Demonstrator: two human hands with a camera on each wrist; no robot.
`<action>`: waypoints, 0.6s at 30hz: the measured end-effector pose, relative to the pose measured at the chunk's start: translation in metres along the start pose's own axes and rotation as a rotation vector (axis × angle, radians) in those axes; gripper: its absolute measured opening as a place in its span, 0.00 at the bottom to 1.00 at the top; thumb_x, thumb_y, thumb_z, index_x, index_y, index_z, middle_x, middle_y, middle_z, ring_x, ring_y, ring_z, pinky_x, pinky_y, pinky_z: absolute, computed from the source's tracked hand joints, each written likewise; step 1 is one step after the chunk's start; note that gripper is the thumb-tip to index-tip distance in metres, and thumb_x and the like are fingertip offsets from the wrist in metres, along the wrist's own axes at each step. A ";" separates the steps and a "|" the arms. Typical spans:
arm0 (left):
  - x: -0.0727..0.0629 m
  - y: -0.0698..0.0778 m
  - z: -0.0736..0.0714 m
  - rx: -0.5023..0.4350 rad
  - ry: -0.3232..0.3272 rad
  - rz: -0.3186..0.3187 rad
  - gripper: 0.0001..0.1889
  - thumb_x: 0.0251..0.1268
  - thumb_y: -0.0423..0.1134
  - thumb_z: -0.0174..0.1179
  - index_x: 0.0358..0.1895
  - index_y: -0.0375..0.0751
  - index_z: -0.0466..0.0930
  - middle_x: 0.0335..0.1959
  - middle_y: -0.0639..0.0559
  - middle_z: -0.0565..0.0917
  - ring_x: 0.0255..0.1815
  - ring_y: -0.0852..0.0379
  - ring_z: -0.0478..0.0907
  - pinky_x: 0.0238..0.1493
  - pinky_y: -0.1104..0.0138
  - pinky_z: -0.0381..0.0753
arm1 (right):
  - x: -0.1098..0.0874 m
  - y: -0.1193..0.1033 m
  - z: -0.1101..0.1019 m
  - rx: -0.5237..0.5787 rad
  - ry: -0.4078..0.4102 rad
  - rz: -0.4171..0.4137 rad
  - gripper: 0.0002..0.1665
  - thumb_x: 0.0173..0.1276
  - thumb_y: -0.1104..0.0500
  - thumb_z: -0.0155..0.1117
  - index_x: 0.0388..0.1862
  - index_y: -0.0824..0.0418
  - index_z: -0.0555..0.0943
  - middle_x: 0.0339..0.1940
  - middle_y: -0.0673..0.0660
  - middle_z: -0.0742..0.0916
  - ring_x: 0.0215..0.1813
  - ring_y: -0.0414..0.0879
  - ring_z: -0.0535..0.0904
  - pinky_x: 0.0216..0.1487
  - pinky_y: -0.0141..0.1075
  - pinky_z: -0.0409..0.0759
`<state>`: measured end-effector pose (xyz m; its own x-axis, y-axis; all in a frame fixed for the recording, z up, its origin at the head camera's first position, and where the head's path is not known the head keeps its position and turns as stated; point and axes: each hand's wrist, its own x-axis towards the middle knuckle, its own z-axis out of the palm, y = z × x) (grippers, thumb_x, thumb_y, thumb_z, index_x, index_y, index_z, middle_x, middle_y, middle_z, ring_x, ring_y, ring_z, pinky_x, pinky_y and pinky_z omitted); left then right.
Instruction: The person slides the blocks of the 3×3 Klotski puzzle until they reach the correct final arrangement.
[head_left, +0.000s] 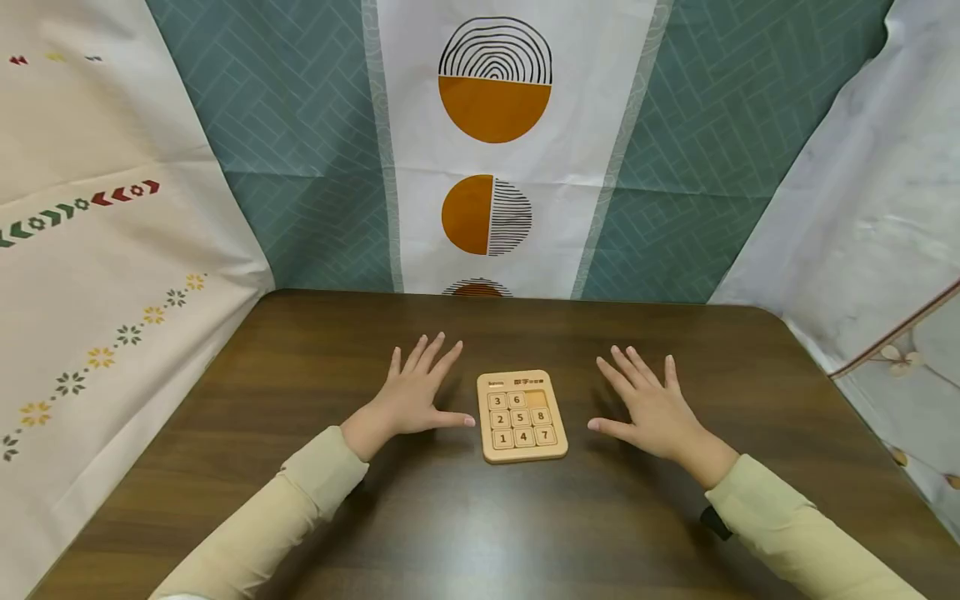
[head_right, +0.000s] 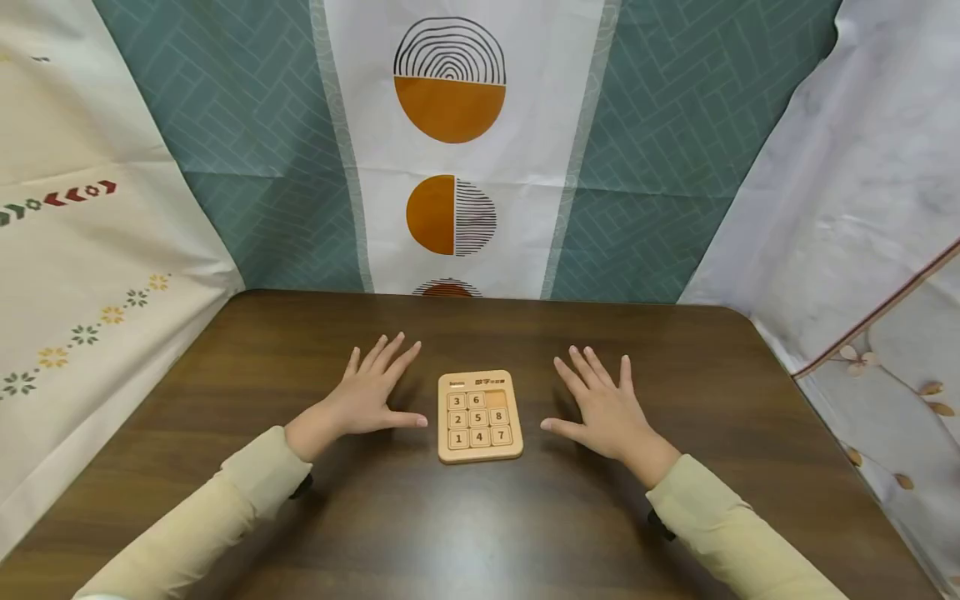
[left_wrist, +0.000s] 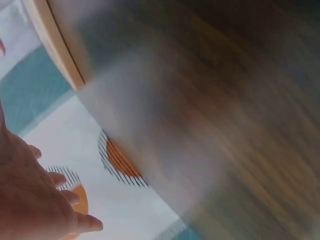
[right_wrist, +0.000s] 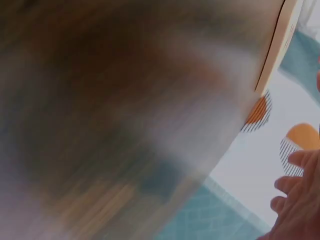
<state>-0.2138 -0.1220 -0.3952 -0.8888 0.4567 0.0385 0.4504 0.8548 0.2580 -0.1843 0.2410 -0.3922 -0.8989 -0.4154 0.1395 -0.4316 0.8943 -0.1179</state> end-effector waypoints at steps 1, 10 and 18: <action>0.001 0.003 0.001 0.003 -0.007 0.016 0.59 0.46 0.74 0.60 0.77 0.52 0.41 0.78 0.43 0.41 0.77 0.37 0.38 0.68 0.34 0.36 | 0.000 -0.002 0.000 -0.001 -0.007 -0.020 0.54 0.59 0.28 0.57 0.75 0.58 0.57 0.77 0.63 0.58 0.77 0.61 0.49 0.68 0.69 0.36; 0.010 0.027 0.015 0.025 -0.130 0.078 0.60 0.47 0.74 0.58 0.77 0.44 0.42 0.78 0.43 0.46 0.77 0.41 0.43 0.69 0.37 0.43 | 0.005 -0.024 0.008 0.056 -0.078 -0.213 0.50 0.61 0.36 0.62 0.73 0.64 0.61 0.74 0.60 0.64 0.76 0.57 0.55 0.71 0.62 0.48; 0.017 0.036 0.027 0.066 -0.214 0.075 0.64 0.43 0.78 0.57 0.77 0.39 0.41 0.78 0.43 0.46 0.78 0.43 0.43 0.71 0.40 0.45 | 0.011 -0.032 0.015 0.117 -0.187 -0.284 0.48 0.64 0.36 0.59 0.73 0.63 0.61 0.74 0.59 0.65 0.76 0.56 0.56 0.72 0.59 0.51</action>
<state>-0.2102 -0.0769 -0.4109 -0.8175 0.5554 -0.1524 0.5254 0.8276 0.1977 -0.1813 0.2056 -0.4014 -0.7356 -0.6774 0.0018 -0.6621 0.7184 -0.2135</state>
